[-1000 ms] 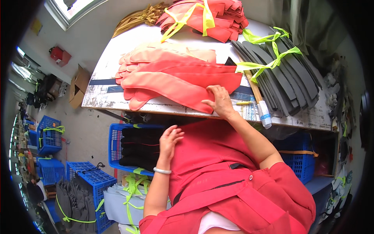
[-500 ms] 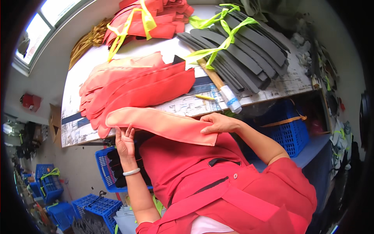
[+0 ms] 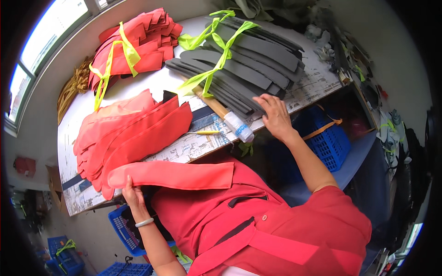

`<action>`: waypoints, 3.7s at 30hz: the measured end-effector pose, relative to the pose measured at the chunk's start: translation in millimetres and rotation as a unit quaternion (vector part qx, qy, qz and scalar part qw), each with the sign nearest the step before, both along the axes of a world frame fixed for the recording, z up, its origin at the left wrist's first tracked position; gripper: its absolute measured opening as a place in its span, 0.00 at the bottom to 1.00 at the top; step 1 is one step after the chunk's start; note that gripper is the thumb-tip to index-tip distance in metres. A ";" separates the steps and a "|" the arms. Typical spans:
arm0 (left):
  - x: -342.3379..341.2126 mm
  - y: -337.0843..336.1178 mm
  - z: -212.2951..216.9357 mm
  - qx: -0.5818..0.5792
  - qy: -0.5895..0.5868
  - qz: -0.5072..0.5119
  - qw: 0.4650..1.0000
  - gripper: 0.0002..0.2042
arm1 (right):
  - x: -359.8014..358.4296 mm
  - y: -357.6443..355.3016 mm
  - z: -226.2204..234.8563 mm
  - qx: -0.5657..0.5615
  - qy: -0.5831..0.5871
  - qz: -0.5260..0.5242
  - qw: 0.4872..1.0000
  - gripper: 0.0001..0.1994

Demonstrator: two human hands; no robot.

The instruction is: Assemble product parts by inserting black foam padding strips into red fabric sleeves.

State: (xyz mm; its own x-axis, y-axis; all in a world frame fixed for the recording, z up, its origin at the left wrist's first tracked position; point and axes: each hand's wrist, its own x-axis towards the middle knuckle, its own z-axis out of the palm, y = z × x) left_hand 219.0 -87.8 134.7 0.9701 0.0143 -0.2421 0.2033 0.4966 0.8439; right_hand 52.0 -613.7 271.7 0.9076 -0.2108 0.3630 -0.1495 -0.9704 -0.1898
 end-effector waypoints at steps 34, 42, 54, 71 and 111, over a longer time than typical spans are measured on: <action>-44.2 -41.4 93.5 0.061 -0.162 0.224 0.959 0.08 | 57.5 234.7 33.1 0.137 0.136 0.479 0.856 0.34; -92.1 -15.8 132.8 0.005 -0.167 0.204 0.965 0.11 | 104.3 315.9 34.0 0.324 0.246 0.492 0.770 0.22; -119.8 -35.0 163.5 -0.110 -0.148 0.152 0.971 0.12 | 135.3 325.2 118.8 0.274 0.610 0.565 0.484 0.17; -143.3 -24.7 146.5 -0.109 -0.172 0.106 0.973 0.19 | 74.7 359.9 20.4 0.534 0.076 0.433 0.722 0.12; -156.6 36.0 127.3 0.067 0.039 -0.184 0.980 0.06 | 41.0 364.9 -14.2 0.565 0.287 0.405 0.660 0.16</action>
State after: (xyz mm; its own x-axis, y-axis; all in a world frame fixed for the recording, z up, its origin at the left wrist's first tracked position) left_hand 62.4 -51.8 262.0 0.8943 -0.2955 -0.3359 0.4143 0.2634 0.8712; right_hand 93.0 -248.8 257.5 0.8089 0.5846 -0.0627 -0.0311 -0.0640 -0.9975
